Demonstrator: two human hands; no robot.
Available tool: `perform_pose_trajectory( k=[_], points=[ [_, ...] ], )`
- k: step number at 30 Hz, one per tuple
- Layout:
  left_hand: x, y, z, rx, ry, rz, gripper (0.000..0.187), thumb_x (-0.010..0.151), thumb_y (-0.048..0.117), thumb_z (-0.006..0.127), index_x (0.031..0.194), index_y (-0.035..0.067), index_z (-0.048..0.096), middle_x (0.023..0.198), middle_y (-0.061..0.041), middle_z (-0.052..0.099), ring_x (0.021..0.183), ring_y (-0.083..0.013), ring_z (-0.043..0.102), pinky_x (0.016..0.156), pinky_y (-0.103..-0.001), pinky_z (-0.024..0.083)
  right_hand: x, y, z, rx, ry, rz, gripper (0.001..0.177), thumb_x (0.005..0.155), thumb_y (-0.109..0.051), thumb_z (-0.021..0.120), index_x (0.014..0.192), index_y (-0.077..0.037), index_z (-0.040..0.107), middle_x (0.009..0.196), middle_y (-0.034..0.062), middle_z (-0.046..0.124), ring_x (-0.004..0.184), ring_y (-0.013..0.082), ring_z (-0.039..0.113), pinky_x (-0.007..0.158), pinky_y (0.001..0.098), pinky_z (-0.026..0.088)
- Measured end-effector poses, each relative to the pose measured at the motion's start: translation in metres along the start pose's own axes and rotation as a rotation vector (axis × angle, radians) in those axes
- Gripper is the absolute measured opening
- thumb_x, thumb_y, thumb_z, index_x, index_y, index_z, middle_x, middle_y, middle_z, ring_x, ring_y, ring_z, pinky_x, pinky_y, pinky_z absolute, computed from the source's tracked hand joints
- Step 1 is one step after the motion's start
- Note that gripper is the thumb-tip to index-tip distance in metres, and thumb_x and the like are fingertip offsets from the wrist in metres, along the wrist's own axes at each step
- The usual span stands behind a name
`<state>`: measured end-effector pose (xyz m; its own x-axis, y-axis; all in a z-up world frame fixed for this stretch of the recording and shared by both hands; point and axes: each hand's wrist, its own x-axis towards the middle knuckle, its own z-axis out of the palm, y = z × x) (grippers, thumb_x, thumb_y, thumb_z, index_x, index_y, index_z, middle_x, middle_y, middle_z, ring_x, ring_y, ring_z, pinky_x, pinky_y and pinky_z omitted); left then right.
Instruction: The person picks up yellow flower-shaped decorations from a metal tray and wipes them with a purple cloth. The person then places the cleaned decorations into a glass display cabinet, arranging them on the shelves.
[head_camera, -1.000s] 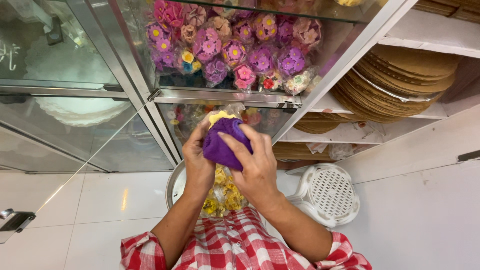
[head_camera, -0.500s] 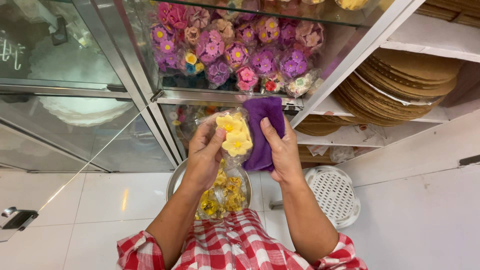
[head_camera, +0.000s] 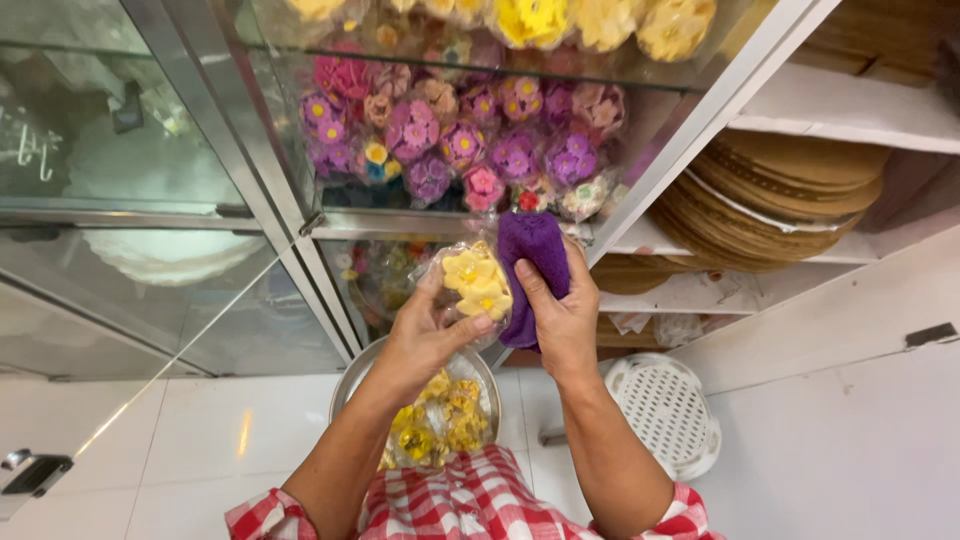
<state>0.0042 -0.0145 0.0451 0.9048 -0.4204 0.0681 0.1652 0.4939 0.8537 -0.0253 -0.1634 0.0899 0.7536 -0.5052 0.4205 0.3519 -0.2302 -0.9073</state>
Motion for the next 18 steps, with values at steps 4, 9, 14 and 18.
perform_pose_trajectory(
  k=[4, 9, 14, 18],
  points=[
    [0.019, 0.013, 0.005, -0.004, -0.025, 0.034, 0.078, 0.082, -0.008, 0.072, 0.152, 0.006, 0.040, 0.130, -0.023, 0.059, 0.104, -0.0316, 0.068, 0.082, -0.046, 0.064, 0.018, -0.011, -0.005, 0.083, 0.012, 0.018, 0.036, 0.089, -0.007, 0.076, 0.124, -0.007, 0.068, 0.106, 0.0064, 0.068, 0.097, 0.0133, 0.057, 0.093, 0.0349, 0.052],
    [0.034, 0.045, 0.032, 0.108, -0.089, 0.088, 0.078, 0.076, -0.004, 0.080, 0.146, 0.004, 0.049, 0.117, -0.022, 0.069, 0.095, -0.0290, 0.073, 0.077, -0.040, 0.066, 0.042, -0.039, -0.012, 0.246, 0.039, 0.088, 0.029, 0.089, -0.008, 0.075, 0.117, -0.009, 0.070, 0.093, 0.0048, 0.069, 0.079, 0.0116, 0.058, 0.073, 0.0296, 0.055],
    [0.058, 0.071, 0.053, 0.071, -0.069, 0.188, 0.073, 0.078, 0.000, 0.079, 0.146, 0.005, 0.051, 0.114, -0.015, 0.068, 0.093, -0.0214, 0.069, 0.078, -0.036, 0.065, 0.054, -0.051, -0.015, 0.337, 0.043, 0.098, 0.023, 0.091, -0.011, 0.072, 0.114, -0.010, 0.069, 0.089, 0.0048, 0.069, 0.074, 0.0126, 0.061, 0.067, 0.0287, 0.056],
    [0.074, 0.100, 0.074, 0.096, 0.004, 0.310, 0.070, 0.080, 0.006, 0.079, 0.145, 0.007, 0.053, 0.118, -0.015, 0.068, 0.100, -0.0220, 0.068, 0.083, -0.037, 0.063, 0.063, -0.070, -0.018, 0.378, 0.036, 0.119, 0.023, 0.090, -0.012, 0.073, 0.113, -0.009, 0.068, 0.085, 0.0066, 0.068, 0.070, 0.0145, 0.063, 0.064, 0.0295, 0.057]
  ],
)
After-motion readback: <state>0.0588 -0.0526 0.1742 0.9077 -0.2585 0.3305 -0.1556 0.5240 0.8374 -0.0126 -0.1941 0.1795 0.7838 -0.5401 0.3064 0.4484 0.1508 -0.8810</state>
